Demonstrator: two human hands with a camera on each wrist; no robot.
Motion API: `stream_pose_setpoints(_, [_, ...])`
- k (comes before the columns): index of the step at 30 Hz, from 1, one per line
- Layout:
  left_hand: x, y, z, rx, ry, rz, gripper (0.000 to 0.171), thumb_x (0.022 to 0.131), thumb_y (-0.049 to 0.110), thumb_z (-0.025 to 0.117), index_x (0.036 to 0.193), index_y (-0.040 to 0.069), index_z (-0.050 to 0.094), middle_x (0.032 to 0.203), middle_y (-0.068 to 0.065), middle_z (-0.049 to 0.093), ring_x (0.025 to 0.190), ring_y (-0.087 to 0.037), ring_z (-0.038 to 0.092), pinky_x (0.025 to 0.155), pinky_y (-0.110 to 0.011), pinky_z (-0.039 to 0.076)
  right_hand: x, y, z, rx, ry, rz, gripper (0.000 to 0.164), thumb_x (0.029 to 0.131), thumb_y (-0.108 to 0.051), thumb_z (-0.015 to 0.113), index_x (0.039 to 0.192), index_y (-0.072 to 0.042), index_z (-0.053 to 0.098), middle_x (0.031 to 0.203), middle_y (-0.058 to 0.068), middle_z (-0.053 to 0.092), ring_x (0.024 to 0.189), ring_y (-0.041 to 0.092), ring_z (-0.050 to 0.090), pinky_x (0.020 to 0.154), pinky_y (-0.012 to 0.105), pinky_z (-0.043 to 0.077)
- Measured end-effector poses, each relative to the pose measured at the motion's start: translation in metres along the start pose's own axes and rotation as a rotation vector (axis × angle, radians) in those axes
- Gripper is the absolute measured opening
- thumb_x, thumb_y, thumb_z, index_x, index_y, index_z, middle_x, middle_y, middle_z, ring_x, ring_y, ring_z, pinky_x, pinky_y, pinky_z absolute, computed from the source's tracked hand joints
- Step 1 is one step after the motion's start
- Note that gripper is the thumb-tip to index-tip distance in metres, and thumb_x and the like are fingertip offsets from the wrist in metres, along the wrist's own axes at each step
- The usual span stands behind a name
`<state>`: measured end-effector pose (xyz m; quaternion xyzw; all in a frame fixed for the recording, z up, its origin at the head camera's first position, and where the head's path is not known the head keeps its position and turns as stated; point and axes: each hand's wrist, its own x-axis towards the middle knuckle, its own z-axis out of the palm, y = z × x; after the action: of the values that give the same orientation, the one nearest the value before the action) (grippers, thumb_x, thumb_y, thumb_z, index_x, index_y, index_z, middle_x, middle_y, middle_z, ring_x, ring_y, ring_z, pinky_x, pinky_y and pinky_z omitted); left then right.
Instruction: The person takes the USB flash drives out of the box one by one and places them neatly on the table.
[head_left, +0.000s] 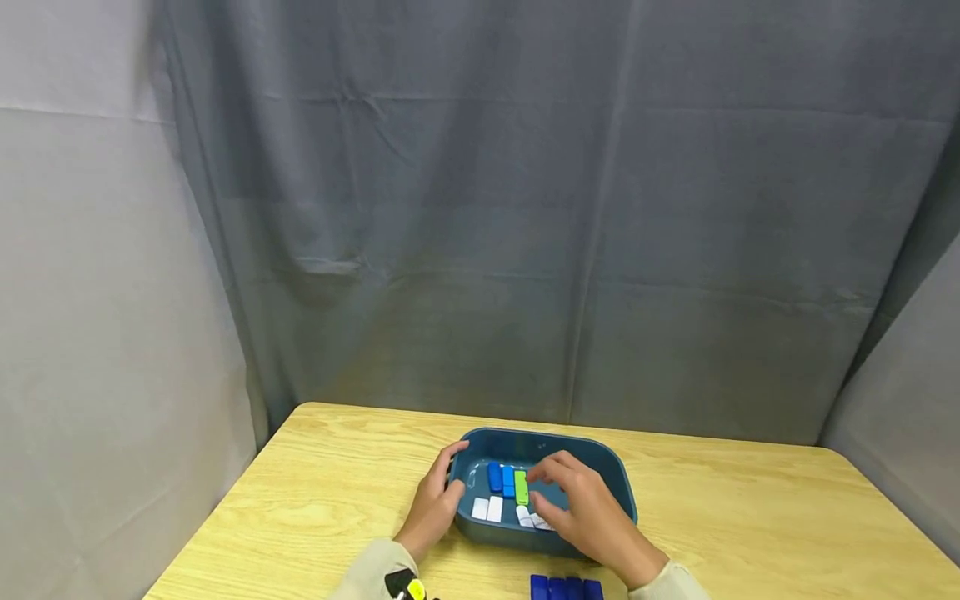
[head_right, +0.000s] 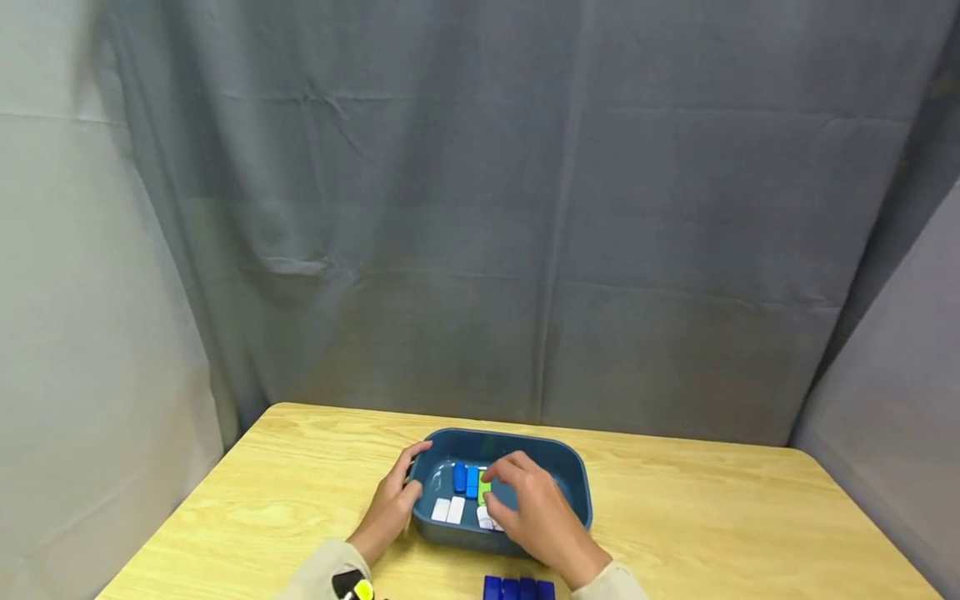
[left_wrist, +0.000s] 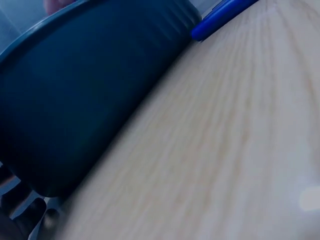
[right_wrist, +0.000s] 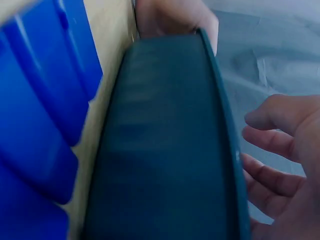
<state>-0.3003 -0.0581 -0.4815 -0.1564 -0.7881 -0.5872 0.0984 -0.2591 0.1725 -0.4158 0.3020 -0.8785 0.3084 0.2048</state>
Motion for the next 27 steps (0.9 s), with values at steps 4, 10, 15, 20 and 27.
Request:
stream_pose_setpoints(4, [-0.006,0.01,0.003,-0.03,-0.018,-0.001,0.055,0.088,-0.005,0.043,0.142,0.008,0.042,0.149,-0.017,0.037,0.138,-0.037,0.032,0.109,-0.059,0.023,0.006,0.007,0.0,-0.035,-0.087,0.049,0.016,0.084,-0.013,0.072,0.099,-0.018,0.067,0.1,-0.005,0.062,0.09,0.01,0.06,0.079,0.035,0.054])
stream_pose_setpoints(10, [-0.01,0.024,0.0,-0.031,-0.035,-0.006,0.055,0.087,-0.006,0.043,0.141,0.003,0.041,0.148,-0.021,0.037,0.136,-0.038,0.034,0.109,-0.058,0.025,0.02,0.02,-0.001,-0.088,-0.236,0.099,0.018,0.086,-0.017,0.07,0.104,-0.015,0.067,0.104,-0.003,0.062,0.096,0.018,0.061,0.083,0.039,0.053])
stream_pose_setpoints(15, [-0.005,0.006,0.003,-0.038,-0.013,-0.008,0.057,0.087,-0.005,0.044,0.142,0.007,0.041,0.149,-0.018,0.037,0.137,-0.038,0.033,0.108,-0.06,0.024,0.032,0.031,0.004,-0.087,-0.293,0.095,0.018,0.087,-0.016,0.069,0.104,-0.013,0.068,0.103,-0.001,0.063,0.096,0.018,0.061,0.086,0.039,0.052])
stream_pose_setpoints(20, [0.001,-0.014,0.004,-0.014,-0.002,-0.005,0.058,0.087,-0.002,0.045,0.143,0.017,0.042,0.15,-0.009,0.038,0.137,-0.033,0.035,0.108,-0.059,0.026,0.037,0.04,0.013,-0.08,-0.33,0.104,0.018,0.087,-0.013,0.068,0.104,-0.01,0.068,0.104,0.002,0.065,0.096,0.019,0.061,0.085,0.041,0.052])
stream_pose_setpoints(27, [0.004,-0.009,-0.001,-0.028,-0.003,0.043,0.057,0.087,-0.001,0.046,0.142,0.015,0.041,0.15,-0.009,0.039,0.138,-0.033,0.034,0.108,-0.06,0.026,0.039,0.043,0.018,-0.06,-0.389,0.1,0.019,0.087,-0.013,0.068,0.106,-0.009,0.069,0.107,0.006,0.066,0.102,0.028,0.061,0.087,0.047,0.05])
